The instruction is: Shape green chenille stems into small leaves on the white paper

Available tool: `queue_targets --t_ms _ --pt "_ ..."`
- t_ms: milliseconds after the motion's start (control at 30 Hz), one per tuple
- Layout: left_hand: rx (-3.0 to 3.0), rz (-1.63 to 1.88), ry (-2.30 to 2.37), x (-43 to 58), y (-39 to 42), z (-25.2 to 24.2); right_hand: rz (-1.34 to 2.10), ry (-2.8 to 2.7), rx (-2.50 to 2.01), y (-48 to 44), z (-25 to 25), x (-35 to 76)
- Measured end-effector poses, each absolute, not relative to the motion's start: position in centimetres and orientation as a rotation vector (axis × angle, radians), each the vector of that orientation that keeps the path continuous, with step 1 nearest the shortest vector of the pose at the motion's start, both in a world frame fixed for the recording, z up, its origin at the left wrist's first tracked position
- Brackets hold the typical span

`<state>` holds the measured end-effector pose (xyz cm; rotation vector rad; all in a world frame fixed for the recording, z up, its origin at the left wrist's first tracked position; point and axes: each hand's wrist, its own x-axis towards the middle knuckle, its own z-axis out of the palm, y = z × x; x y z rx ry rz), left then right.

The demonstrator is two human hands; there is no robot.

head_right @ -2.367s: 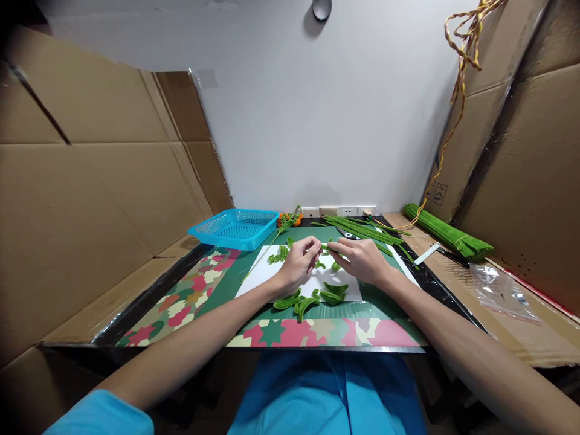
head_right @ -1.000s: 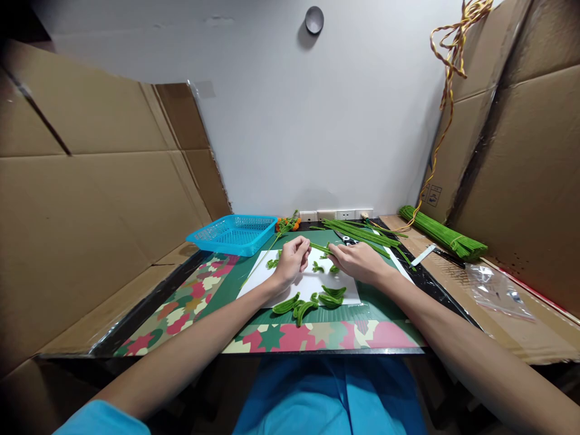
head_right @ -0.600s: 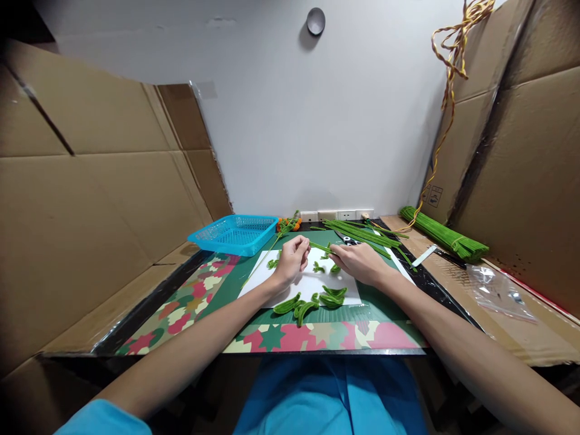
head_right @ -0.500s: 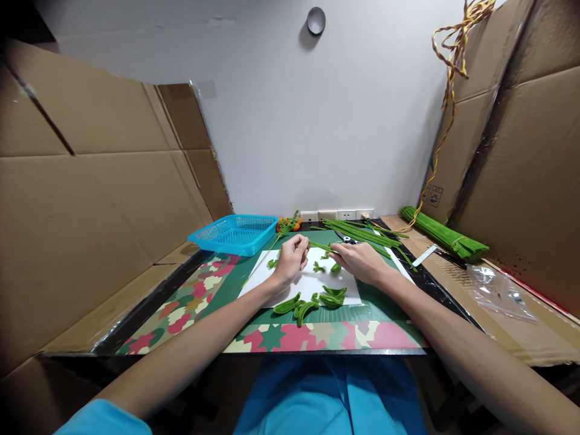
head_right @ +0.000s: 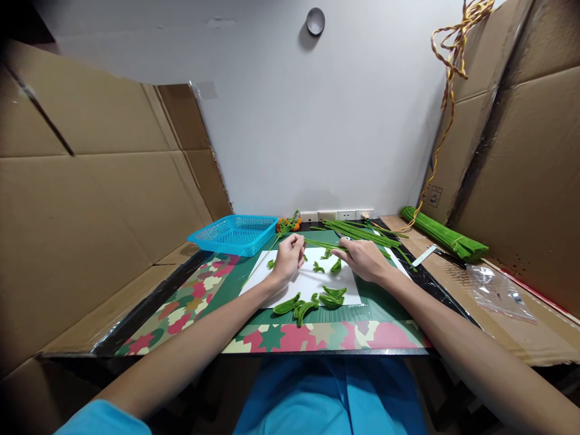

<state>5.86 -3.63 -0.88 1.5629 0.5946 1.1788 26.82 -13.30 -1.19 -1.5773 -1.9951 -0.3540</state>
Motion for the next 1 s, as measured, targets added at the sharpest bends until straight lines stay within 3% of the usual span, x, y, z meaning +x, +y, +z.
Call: queue_targets --t_ms 1000 --pt "1.468 1.19 0.622 5.92 -3.82 -0.52 -0.323 -2.019 -1.466 -13.86 -0.85 27.09"
